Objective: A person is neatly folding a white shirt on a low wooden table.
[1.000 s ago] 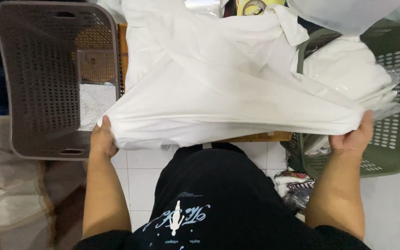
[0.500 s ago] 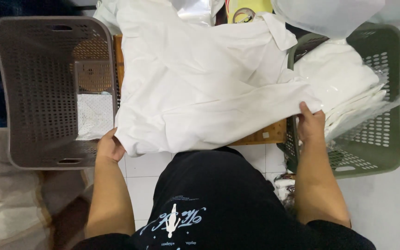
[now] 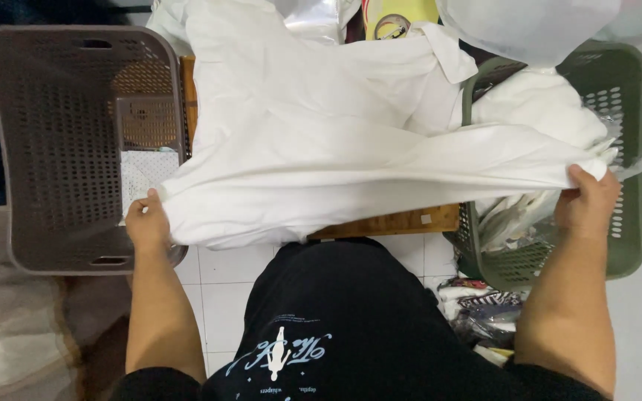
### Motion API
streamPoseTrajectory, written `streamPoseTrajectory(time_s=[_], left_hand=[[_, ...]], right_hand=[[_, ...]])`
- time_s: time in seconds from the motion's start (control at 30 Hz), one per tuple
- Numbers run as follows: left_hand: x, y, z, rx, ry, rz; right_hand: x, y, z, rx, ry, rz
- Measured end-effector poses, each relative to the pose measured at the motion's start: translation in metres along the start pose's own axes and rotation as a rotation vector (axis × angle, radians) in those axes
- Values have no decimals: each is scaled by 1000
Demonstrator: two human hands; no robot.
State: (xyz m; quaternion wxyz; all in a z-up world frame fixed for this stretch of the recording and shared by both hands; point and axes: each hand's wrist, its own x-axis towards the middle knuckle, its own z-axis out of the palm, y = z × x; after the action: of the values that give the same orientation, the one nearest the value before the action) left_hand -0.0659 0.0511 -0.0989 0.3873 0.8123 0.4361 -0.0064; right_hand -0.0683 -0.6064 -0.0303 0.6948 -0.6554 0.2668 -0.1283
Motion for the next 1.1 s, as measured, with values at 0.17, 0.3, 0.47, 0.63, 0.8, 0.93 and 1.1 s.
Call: streamPoseTrajectory(time_s=[0.17,0.3,0.47,0.63,0.8,0.93,1.1], left_hand=[[-6,-11,2,418,-211,-97],[-23,-32,4,300,-396,-348],[-43,-57,4,133,-240,-135],[-56,-42,3,-191,-72,-60],[-47,-55,7,-196,82,57],[-50,-58,11,-26,60,76],[-68,-30,13,-213,-16,-8]], right_hand=[[-9,68,-36,-1058,7,118],[-9,153,-100,-1190,100,125],[-33,122,-46,-428,396,505],[-44,92,-24,-44,387,476],[-59,34,10,267,473,406],[-30,91,-44,157,612,367],[-67,47,82,-1007,197,-450]])
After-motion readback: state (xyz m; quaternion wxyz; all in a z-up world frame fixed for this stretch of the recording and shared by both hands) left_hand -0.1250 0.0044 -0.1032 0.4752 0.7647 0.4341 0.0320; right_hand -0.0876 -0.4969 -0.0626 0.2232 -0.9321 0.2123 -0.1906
